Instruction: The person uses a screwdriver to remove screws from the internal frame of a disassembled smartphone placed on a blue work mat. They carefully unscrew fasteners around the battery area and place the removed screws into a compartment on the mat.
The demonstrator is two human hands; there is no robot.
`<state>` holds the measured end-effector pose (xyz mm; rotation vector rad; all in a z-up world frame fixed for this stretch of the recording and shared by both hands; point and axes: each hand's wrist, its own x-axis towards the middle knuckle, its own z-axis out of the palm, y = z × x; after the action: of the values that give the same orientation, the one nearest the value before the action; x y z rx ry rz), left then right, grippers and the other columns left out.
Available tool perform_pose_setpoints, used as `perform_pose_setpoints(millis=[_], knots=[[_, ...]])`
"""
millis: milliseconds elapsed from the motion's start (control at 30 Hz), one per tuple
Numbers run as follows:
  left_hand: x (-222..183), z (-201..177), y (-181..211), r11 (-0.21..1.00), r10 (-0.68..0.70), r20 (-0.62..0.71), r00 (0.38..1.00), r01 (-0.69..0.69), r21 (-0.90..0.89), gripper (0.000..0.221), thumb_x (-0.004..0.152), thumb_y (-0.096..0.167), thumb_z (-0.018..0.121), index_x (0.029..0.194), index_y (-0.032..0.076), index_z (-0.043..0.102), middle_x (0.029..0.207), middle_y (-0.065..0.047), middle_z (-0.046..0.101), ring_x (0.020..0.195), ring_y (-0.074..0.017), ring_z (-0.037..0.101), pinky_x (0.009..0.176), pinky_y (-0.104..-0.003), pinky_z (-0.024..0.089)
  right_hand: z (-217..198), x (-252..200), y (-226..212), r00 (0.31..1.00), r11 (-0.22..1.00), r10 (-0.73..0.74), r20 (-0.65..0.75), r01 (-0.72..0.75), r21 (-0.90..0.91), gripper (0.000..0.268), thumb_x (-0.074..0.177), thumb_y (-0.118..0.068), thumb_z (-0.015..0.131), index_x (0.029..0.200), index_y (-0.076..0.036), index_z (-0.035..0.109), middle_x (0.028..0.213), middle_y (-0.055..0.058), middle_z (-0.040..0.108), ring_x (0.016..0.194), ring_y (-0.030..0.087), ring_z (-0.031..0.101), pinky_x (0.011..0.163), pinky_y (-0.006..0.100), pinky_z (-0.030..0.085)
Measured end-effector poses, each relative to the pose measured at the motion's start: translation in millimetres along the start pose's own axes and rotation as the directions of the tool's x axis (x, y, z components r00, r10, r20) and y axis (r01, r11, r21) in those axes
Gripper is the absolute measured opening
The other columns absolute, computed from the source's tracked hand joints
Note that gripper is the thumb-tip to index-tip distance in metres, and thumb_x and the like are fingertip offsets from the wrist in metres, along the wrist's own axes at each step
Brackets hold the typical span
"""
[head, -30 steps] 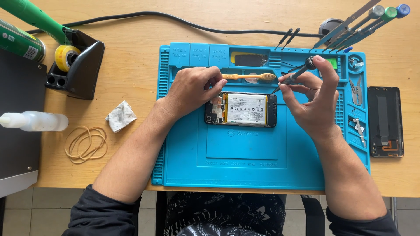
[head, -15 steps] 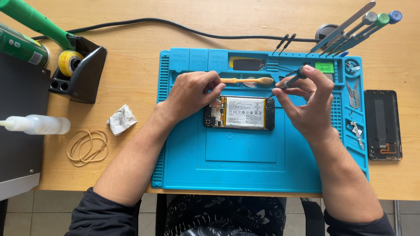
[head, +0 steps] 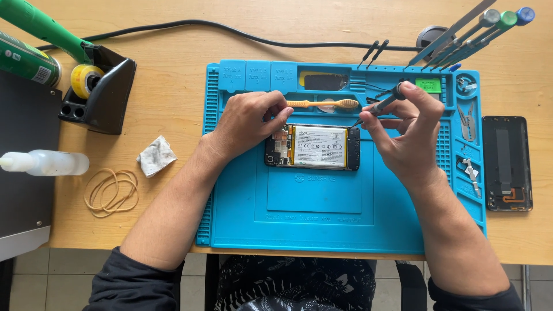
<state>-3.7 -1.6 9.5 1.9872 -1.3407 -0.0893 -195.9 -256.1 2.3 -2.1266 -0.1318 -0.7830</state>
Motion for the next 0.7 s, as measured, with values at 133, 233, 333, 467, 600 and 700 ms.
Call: perform_pose_setpoints(millis=[133, 233, 333, 467, 600, 700], knots=[[-1, 0, 0, 1.000, -0.005, 0.007, 1.000, 0.005, -0.009, 0.012, 0.102, 0.018, 0.069, 0.092, 0.013, 0.068, 0.070, -0.003, 0.070, 0.064, -0.0168, 0.069, 0.060, -0.029, 0.055, -2, 0, 1, 1.000, 1.000, -0.003, 0.004, 0.003, -0.002, 0.075, 0.104, 0.001, 0.076, 0.152, -0.009, 0.020, 0.099, 0.022, 0.071, 0.085, 0.035, 0.074, 0.072, 0.049, 0.066], [-2, 2, -2, 1.000, -0.001, 0.009, 1.000, 0.001, -0.013, 0.011, 0.102, 0.017, 0.069, 0.092, 0.012, 0.069, 0.070, -0.004, 0.071, 0.065, -0.0170, 0.069, 0.060, -0.029, 0.056, -2, 0, -8, 1.000, 1.000, -0.006, 0.004, 0.006, -0.009, 0.074, 0.104, 0.001, 0.076, 0.151, -0.009, 0.021, 0.099, 0.022, 0.072, 0.085, 0.034, 0.074, 0.072, 0.048, 0.066], [-4, 6, -9, 0.992, 0.076, 0.023, 0.997, -0.078, 0.104, 0.019, 0.105, 0.029, 0.065, 0.096, 0.013, 0.066, 0.082, -0.003, 0.074, 0.068, -0.0173, 0.068, 0.051, -0.033, 0.051, -3, 3, -24, 0.999, 0.998, 0.027, 0.042, -0.024, -0.060, 0.071, 0.107, 0.009, 0.075, 0.147, -0.018, 0.022, 0.112, 0.028, 0.063, 0.101, 0.037, 0.077, 0.077, 0.039, 0.067], [-3, 6, -9, 0.991, 0.075, 0.016, 0.997, -0.077, 0.108, 0.018, 0.105, 0.028, 0.065, 0.095, 0.013, 0.066, 0.081, -0.002, 0.073, 0.067, -0.0182, 0.067, 0.053, -0.035, 0.050, -3, 5, -25, 0.999, 0.999, 0.028, 0.042, -0.026, -0.047, 0.070, 0.108, 0.009, 0.074, 0.146, -0.018, 0.022, 0.110, 0.027, 0.065, 0.100, 0.037, 0.077, 0.078, 0.039, 0.067], [-4, 5, -9, 0.990, 0.071, 0.012, 0.997, -0.072, 0.122, 0.018, 0.105, 0.028, 0.066, 0.093, 0.015, 0.066, 0.079, 0.000, 0.072, 0.066, -0.0185, 0.066, 0.052, -0.036, 0.048, -3, 5, -26, 0.999, 0.999, 0.026, 0.041, -0.024, -0.041, 0.069, 0.108, 0.012, 0.073, 0.145, -0.017, 0.022, 0.108, 0.028, 0.064, 0.098, 0.037, 0.077, 0.074, 0.040, 0.067], [-4, 5, -9, 0.990, 0.074, 0.016, 0.997, -0.075, 0.116, 0.018, 0.105, 0.028, 0.066, 0.094, 0.014, 0.065, 0.081, -0.001, 0.072, 0.067, -0.0185, 0.067, 0.052, -0.036, 0.049, -4, 6, -29, 0.998, 0.999, 0.024, 0.051, -0.022, -0.033, 0.069, 0.108, 0.014, 0.072, 0.144, -0.017, 0.023, 0.107, 0.028, 0.062, 0.098, 0.037, 0.077, 0.075, 0.040, 0.067]])
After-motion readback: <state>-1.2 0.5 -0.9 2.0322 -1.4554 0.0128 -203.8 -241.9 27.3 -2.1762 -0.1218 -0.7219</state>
